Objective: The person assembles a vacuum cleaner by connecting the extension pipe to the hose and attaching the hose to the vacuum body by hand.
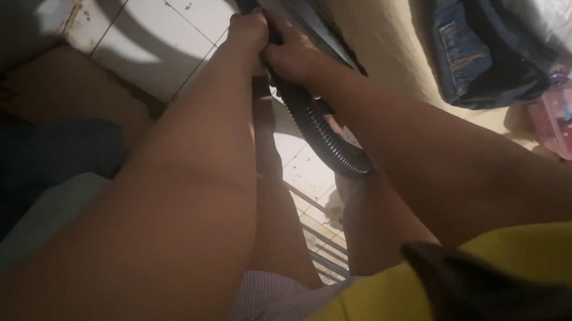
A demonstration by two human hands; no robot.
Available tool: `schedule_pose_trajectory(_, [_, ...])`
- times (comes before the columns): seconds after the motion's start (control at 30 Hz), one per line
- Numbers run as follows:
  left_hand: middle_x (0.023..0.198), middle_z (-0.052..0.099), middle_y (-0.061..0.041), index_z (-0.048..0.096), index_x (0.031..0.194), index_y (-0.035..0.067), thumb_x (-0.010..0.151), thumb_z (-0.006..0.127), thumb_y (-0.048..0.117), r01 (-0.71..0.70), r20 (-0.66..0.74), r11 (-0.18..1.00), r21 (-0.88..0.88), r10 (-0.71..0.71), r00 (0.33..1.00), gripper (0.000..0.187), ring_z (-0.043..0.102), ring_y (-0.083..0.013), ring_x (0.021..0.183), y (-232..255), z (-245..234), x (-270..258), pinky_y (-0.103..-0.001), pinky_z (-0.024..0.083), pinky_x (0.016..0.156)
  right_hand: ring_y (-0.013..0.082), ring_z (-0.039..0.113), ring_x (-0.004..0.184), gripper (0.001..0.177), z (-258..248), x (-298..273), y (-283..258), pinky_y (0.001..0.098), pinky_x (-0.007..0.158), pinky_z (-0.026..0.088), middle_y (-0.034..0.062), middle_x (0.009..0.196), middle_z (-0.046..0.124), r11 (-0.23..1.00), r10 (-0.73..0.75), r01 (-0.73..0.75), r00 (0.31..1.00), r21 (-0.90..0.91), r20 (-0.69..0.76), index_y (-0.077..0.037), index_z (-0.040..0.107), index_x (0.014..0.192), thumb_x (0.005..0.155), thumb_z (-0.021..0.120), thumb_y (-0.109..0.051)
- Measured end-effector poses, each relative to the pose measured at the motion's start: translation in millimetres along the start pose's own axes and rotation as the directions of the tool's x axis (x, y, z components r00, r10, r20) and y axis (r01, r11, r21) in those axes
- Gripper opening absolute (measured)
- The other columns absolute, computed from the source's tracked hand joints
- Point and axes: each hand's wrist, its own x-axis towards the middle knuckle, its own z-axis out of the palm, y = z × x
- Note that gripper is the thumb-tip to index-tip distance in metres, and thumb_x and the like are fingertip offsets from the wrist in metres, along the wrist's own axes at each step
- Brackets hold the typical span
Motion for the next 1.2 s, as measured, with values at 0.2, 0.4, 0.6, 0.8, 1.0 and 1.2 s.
schedule_pose_trajectory(0.2, [0.104, 0.066, -0.024, 0.054, 0.116, -0.008, 0.090, 0.047, 0.029, 0.046, -0.021, 0.976, -0.213, -0.051, 0.998, 0.046, 0.068, -0.0366, 0.092, 12.5, 6.7, -35.7, -0.046, 0.056, 0.073, 0.0188, 0.061, 0.057, 0.069, -11.9, -9.9, -4.4, 0.0350, 0.049, 0.054, 0.0132, 0.086, 0.064, 0.998, 0.062, -0.062, 0.995, 0.004, 0.084, -0.023, 0.033, 0.143, 0.080, 0.059, -0.024])
schedule_pose_trajectory(0.4, [0.112, 0.064, -0.023, 0.057, 0.119, -0.003, 0.092, 0.044, 0.036, 0.131, -0.112, 0.969, 0.210, -0.109, 0.988, 0.049, 0.065, -0.0354, 0.100, 19.3, 3.4, -105.0, -0.043, 0.053, 0.078, 0.0203, 0.063, 0.063, 0.070, -12.5, -27.1, 18.2, 0.0353, 0.052, 0.054, 0.0138, 0.092, 0.066, 0.979, -0.194, 0.198, 0.977, -0.041, 0.093, -0.020, 0.034, 0.143, 0.080, 0.062, -0.023])
schedule_pose_trajectory(0.6, [0.118, 0.062, -0.022, 0.055, 0.122, -0.003, 0.091, 0.042, 0.039, 0.113, -0.058, 0.986, 0.126, -0.106, 0.993, 0.053, 0.064, -0.0347, 0.106, 19.3, 1.4, -99.3, -0.041, 0.053, 0.082, 0.0191, 0.064, 0.061, 0.074, -2.5, -48.7, -2.9, 0.0329, 0.051, 0.054, 0.0130, 0.092, 0.067, 0.998, 0.052, -0.050, 0.995, -0.026, 0.088, -0.023, 0.033, 0.145, 0.075, 0.059, -0.024])
schedule_pose_trajectory(0.8, [0.113, 0.061, -0.023, 0.052, 0.121, -0.002, 0.093, 0.042, 0.039, 0.043, -0.075, 0.975, 0.218, -0.027, 0.997, 0.051, 0.063, -0.0363, 0.103, 2.6, 0.9, -78.1, -0.041, 0.052, 0.083, 0.0205, 0.068, 0.072, 0.076, 2.4, -36.6, 11.3, 0.0328, 0.059, 0.055, 0.0137, 0.101, 0.067, 0.998, -0.013, 0.014, 1.000, -0.060, 0.017, -0.020, 0.029, 0.146, 0.077, 0.060, -0.028])
schedule_pose_trajectory(1.0, [0.099, 0.066, -0.023, 0.055, 0.110, -0.005, 0.092, 0.043, 0.030, 0.029, 0.075, 0.963, -0.266, -0.010, 0.997, 0.041, 0.067, -0.0373, 0.088, 5.5, -5.7, -20.1, -0.048, 0.055, 0.071, 0.0229, 0.068, 0.095, 0.074, 6.6, 9.3, 21.6, 0.0330, 0.078, 0.054, 0.0164, 0.116, 0.065, 0.986, -0.138, 0.137, 0.990, -0.093, -0.004, -0.018, 0.031, 0.147, 0.079, 0.059, -0.027])
schedule_pose_trajectory(1.2, [0.105, 0.064, -0.025, 0.050, 0.116, -0.004, 0.092, 0.044, 0.027, 0.020, 0.105, 0.917, -0.397, 0.024, 0.994, 0.039, 0.067, -0.0370, 0.088, 7.0, -6.9, -10.8, -0.049, 0.056, 0.071, 0.0255, 0.069, 0.095, 0.074, 2.2, 20.7, 16.7, 0.0359, 0.078, 0.057, 0.0147, 0.119, 0.063, 0.985, -0.145, 0.144, 0.990, -0.090, 0.003, -0.019, 0.034, 0.143, 0.074, 0.060, -0.024])
